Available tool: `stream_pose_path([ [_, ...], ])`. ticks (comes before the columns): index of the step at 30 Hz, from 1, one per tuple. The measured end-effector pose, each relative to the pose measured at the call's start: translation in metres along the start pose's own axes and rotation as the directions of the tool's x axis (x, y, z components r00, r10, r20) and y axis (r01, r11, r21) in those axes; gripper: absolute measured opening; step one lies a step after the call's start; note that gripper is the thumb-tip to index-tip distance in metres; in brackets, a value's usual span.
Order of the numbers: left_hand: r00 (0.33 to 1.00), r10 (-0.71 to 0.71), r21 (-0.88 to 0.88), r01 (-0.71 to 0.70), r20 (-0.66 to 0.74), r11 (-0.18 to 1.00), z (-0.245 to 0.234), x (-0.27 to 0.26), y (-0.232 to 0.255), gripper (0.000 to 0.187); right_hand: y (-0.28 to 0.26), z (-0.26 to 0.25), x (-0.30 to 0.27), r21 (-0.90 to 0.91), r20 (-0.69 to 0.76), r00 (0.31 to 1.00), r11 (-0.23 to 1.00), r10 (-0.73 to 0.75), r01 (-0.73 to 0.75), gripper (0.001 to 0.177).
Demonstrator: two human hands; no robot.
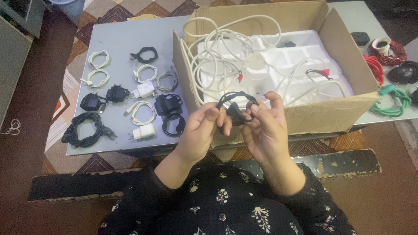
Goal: The person organizes various electronic accessories on a table. They pick up black and white power adapters and cables from a cardboard box, coil them by hand, and place them in neat rows on the table surface.
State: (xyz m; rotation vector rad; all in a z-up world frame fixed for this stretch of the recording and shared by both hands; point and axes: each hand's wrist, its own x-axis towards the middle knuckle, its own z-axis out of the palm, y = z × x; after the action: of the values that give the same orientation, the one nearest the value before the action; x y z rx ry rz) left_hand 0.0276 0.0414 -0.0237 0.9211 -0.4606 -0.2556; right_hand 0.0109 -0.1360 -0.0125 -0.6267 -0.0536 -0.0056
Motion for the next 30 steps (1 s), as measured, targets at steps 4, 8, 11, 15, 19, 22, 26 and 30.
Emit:
stream_pose_path([
  [4,0.999,0.013,-0.045,-0.015,-0.045,0.999,0.003,0.007,-0.008,0.036,-0.01,-0.005,0.005,0.056,0.136,0.991,0.998,0.008,-0.016,0.052],
  [8,0.998,0.03,-0.116,-0.035,-0.047,0.993,0.009,0.018,-0.014,0.037,-0.02,-0.009,0.011,0.071,0.194,0.981,0.997,0.021,-0.035,0.061],
  [11,0.996,0.013,-0.181,-0.029,-0.088,0.983,0.013,0.026,-0.017,0.037,-0.028,-0.015,0.016,0.012,0.235,0.971,0.999,0.04,-0.044,0.067],
  [15,0.989,0.0,-0.263,-0.039,-0.149,0.964,0.02,0.035,-0.022,0.034,-0.037,-0.026,0.023,-0.05,0.259,0.965,0.998,0.051,-0.039,0.072],
  [19,0.985,-0.015,-0.319,-0.042,-0.174,0.947,0.03,0.041,-0.03,0.033,-0.044,-0.038,0.028,-0.093,0.275,0.96,0.995,0.049,-0.024,0.077],
  [22,0.979,-0.041,-0.346,-0.031,-0.201,0.938,0.039,0.044,-0.037,0.033,-0.052,-0.047,0.032,-0.192,0.326,0.944,0.981,0.043,0.021,0.079],
  [26,0.965,-0.067,-0.368,-0.032,-0.253,0.929,0.05,0.047,-0.048,0.033,-0.061,-0.058,0.032,-0.287,0.331,0.943,0.955,0.031,0.07,0.081],
  [30,0.958,-0.092,-0.396,-0.024,-0.271,0.918,0.061,0.047,-0.057,0.033,-0.069,-0.069,0.035,-0.331,0.403,0.915,0.936,0.024,0.121,0.085],
])
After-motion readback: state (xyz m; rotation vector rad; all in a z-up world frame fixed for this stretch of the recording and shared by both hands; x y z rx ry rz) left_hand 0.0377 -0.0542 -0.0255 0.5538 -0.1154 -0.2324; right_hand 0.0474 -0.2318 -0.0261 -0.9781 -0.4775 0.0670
